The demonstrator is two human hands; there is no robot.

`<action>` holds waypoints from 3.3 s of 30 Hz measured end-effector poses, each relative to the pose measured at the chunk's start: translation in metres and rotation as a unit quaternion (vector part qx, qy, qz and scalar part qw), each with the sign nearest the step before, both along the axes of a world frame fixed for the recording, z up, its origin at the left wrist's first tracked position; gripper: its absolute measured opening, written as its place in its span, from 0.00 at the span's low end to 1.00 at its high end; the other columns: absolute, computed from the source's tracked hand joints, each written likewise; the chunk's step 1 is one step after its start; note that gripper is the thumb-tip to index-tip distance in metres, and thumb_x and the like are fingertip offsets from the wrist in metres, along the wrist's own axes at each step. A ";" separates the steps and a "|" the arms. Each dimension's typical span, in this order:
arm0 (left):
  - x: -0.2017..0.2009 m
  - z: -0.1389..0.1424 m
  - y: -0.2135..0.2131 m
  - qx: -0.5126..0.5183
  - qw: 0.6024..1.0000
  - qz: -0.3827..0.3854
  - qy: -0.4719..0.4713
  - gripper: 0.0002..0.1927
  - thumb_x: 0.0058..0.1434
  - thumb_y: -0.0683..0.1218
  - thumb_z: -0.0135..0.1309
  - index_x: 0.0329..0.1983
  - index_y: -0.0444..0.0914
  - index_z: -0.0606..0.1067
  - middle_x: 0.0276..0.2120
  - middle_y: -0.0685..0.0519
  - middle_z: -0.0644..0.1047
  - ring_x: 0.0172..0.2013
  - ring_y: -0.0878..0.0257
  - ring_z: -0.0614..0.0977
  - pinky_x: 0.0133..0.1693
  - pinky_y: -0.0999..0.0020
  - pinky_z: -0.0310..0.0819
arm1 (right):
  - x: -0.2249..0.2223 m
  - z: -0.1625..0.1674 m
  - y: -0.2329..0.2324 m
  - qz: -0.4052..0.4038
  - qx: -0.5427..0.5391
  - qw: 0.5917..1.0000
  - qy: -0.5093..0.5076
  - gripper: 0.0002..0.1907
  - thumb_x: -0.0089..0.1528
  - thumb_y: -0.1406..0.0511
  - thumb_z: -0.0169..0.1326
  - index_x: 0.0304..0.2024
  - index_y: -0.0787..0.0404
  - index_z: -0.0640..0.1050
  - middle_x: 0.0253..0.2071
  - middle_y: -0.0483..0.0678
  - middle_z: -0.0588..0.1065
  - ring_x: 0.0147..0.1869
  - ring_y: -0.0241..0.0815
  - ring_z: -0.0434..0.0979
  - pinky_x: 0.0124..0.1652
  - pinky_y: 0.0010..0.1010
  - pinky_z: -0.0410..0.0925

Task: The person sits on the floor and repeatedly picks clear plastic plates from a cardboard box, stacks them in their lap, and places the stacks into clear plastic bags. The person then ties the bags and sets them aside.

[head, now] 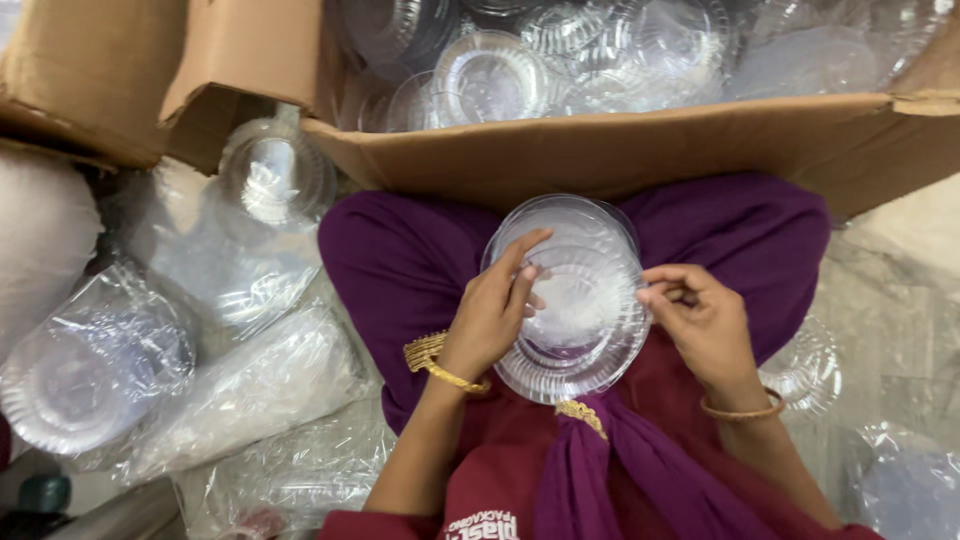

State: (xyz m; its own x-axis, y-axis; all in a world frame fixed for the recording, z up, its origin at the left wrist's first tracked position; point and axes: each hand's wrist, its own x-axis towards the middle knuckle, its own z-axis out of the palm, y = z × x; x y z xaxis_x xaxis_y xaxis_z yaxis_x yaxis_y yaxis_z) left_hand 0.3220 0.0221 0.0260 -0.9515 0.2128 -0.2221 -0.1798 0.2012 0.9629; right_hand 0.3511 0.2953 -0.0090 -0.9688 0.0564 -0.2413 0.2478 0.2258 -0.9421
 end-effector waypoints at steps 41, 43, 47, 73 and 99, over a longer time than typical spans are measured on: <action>-0.006 -0.003 -0.017 0.064 0.979 0.188 0.043 0.15 0.73 0.42 0.43 0.60 0.34 0.72 0.42 0.49 0.82 0.33 0.69 0.83 0.35 0.75 0.79 | -0.011 -0.017 0.026 -0.158 -0.154 0.964 0.148 0.08 0.70 0.75 0.52 0.52 0.66 0.71 0.42 0.51 0.77 0.42 0.43 0.82 0.46 0.33 0.78; -0.007 0.000 -0.021 0.087 0.975 0.195 0.061 0.17 0.73 0.44 0.43 0.61 0.33 0.71 0.43 0.47 0.82 0.35 0.66 0.83 0.38 0.71 0.80 | -0.009 -0.003 0.054 -0.189 -0.206 0.944 0.177 0.06 0.75 0.75 0.52 0.53 0.67 0.71 0.43 0.52 0.77 0.43 0.41 0.81 0.51 0.34 0.77; -0.010 0.004 -0.012 -0.224 0.906 0.109 0.342 0.22 0.76 0.49 0.44 0.66 0.32 0.68 0.54 0.38 0.78 0.53 0.47 0.80 0.54 0.56 0.73 | -0.004 0.019 0.089 -0.223 -0.198 0.936 0.186 0.04 0.76 0.76 0.52 0.51 0.68 0.71 0.43 0.53 0.77 0.44 0.41 0.80 0.53 0.35 0.78; -0.034 0.029 -0.002 0.087 0.994 0.064 -0.017 0.29 0.69 0.42 0.46 0.74 0.41 0.60 0.45 0.45 0.85 0.37 0.60 0.90 0.36 0.70 0.86 | -0.018 0.003 0.109 -0.288 -0.236 0.907 0.194 0.04 0.77 0.76 0.51 0.53 0.68 0.70 0.42 0.55 0.77 0.42 0.45 0.81 0.44 0.33 0.77; -0.312 -0.058 -0.072 -0.529 0.812 -0.237 0.067 0.14 0.56 0.40 0.57 0.46 0.41 0.80 0.45 0.43 0.80 0.47 0.45 0.82 0.50 0.53 0.76 | -0.156 0.098 0.045 0.033 0.244 0.957 0.155 0.16 0.64 0.68 0.57 0.54 0.65 0.79 0.50 0.52 0.81 0.51 0.40 0.82 0.49 0.28 0.75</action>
